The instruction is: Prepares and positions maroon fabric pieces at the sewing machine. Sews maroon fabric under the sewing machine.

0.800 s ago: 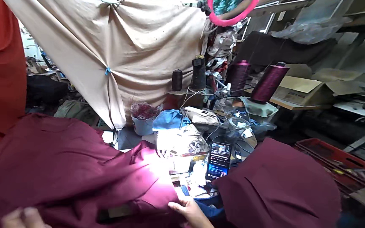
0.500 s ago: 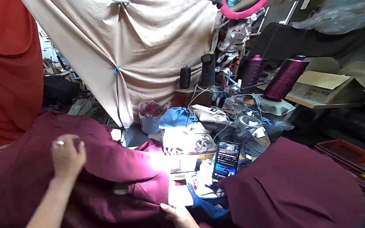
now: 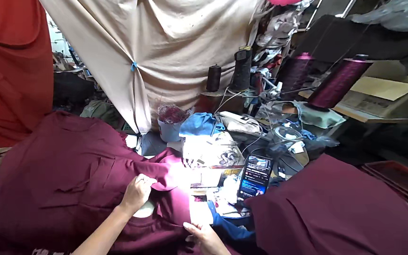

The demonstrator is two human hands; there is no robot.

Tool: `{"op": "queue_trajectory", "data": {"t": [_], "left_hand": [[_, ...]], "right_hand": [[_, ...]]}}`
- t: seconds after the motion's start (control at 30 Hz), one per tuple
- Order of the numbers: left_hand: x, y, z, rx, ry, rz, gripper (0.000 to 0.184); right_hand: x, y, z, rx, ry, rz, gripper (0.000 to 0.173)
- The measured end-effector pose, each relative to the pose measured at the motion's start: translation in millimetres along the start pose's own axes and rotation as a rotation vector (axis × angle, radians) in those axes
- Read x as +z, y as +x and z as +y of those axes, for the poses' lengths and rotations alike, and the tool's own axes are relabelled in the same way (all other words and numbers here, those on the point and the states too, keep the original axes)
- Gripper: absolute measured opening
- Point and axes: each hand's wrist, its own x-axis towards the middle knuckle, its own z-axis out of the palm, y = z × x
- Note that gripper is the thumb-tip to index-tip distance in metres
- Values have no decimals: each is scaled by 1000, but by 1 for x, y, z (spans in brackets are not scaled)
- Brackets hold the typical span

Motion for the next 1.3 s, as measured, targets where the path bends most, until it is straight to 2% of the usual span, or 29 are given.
{"op": "queue_trajectory", "data": {"t": [0.1, 0.13, 0.27, 0.33, 0.43, 0.53, 0.6, 0.7, 0.8, 0.87, 0.93, 1.03, 1.17, 1.3], "left_hand": [[-41, 37, 17, -181, -159, -252, 26], [-49, 49, 22, -199, -192, -288, 26], [-70, 62, 63, 4, -290, -332, 27], [-70, 45, 93, 129, -271, -333, 26], [-49, 1, 122, 199, -180, -251, 19], [-22, -27, 127, 193, -105, -162, 19], [-10, -30, 127, 176, -90, -126, 19], [2, -14, 126, 129, -48, -106, 17], [10, 16, 126, 81, 5, -116, 15], [11, 35, 128, 14, 25, -181, 17], [7, 50, 130, -80, 28, -331, 23], [4, 60, 130, -157, 26, -454, 29], [16, 57, 128, -132, 11, -329, 28], [22, 75, 128, -213, 3, -403, 29]], "right_hand": [[-4, 4, 6, -17, -17, 18, 14], [-5, 5, 7, -21, -19, 22, 14], [-8, 8, 11, -51, -12, 30, 12], [-10, 7, 13, -69, -23, 14, 13], [-15, 4, 18, -76, -40, -21, 15], [-18, 2, 22, -69, -79, -25, 17], [-17, 3, 19, -62, -91, 12, 18], [-14, 13, 8, -68, -73, 91, 15], [-13, 35, -10, -177, -49, 148, 13], [-9, 48, -27, -195, -51, 202, 11], [-2, 56, -44, -215, -22, 263, 9], [1, 66, -54, -248, 6, 302, 11], [-3, 71, -48, -245, -1, 282, 10], [-4, 74, -49, -225, -30, 298, 11]]}}
